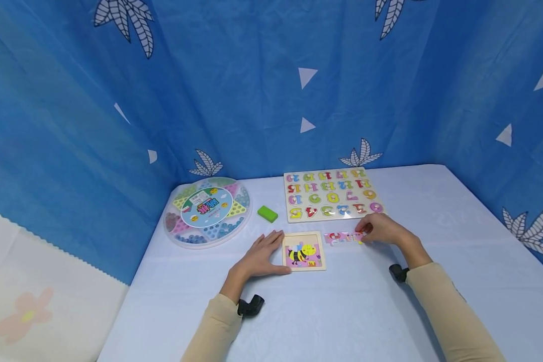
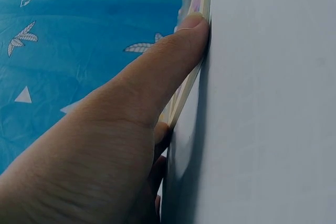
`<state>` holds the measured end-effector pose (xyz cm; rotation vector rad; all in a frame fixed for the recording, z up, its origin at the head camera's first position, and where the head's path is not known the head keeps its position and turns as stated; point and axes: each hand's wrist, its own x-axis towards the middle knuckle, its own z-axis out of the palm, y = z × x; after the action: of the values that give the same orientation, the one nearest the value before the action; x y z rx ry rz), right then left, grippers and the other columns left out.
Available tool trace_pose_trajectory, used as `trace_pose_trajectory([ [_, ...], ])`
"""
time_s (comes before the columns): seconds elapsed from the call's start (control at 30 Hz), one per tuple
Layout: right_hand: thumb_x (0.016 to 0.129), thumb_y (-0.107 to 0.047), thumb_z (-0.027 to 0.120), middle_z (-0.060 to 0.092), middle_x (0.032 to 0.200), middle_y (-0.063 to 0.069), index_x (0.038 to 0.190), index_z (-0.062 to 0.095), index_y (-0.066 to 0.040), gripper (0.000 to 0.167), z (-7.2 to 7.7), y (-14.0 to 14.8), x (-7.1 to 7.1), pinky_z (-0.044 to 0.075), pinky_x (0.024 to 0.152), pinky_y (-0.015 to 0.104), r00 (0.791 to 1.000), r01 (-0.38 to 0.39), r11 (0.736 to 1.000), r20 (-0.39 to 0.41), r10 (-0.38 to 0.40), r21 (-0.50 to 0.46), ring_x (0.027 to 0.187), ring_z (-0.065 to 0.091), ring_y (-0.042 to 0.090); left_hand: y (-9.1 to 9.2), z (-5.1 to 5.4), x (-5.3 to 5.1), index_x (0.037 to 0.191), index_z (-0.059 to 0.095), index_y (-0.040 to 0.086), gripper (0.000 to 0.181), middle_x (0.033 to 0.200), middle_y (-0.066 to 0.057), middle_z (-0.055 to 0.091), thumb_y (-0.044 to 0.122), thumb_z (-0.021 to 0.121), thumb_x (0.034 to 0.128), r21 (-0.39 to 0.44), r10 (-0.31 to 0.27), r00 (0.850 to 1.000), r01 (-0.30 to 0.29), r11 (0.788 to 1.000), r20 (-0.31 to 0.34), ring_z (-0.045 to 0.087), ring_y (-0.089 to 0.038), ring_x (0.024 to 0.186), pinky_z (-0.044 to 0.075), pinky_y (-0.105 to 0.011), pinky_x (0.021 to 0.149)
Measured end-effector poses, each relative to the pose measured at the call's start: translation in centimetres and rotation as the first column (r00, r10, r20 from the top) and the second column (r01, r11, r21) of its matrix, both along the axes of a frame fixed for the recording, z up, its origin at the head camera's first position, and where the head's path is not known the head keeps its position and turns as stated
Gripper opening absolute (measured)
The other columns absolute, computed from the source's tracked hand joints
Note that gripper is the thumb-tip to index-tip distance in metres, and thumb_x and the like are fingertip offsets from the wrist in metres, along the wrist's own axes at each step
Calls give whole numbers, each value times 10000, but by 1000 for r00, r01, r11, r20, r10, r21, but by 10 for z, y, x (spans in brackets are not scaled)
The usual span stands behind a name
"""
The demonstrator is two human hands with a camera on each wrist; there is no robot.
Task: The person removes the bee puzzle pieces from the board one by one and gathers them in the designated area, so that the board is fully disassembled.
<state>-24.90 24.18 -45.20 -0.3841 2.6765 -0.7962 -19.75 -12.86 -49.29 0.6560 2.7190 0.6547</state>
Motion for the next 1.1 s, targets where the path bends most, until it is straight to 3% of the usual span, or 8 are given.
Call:
trace_pose_trajectory([
  [0.7, 787, -143, 806, 678, 1013, 85, 1107, 700, -33, 354, 1, -3, -3, 545, 793, 296, 999, 40, 998, 11, -40, -44, 886, 562, 199, 2, 0, 1, 1563, 220, 186, 1031, 1646, 26, 178, 652, 679, 767, -10, 11, 1000, -11, 1000, 1, 96, -151, 1536, 75, -422, 1264],
  [0.9, 782, -143, 810, 680, 1022, 91, 1128, 692, -30, 382, 3, -17, -1, 556, 781, 291, 999, 40, 998, -11, -40, -53, 867, 566, 197, 2, 0, 1, 1563, 216, 186, 1035, 1647, 30, 172, 654, 680, 766, -8, 11, 1000, -11, 1000, 11, 91, -149, 1537, 68, -423, 1264],
  [1.1, 780, -147, 808, 671, 979, 67, 1116, 699, -39, 369, 7, -44, 2, 534, 717, 248, 1000, -11, 999, -23, 10, -52, 840, 555, 192, 1, -1, 0, 1566, 206, 184, 1042, 1649, 29, 165, 661, 673, 766, -18, 7, 1000, -7, 1000, 5, 92, -152, 1537, 78, -428, 1263],
])
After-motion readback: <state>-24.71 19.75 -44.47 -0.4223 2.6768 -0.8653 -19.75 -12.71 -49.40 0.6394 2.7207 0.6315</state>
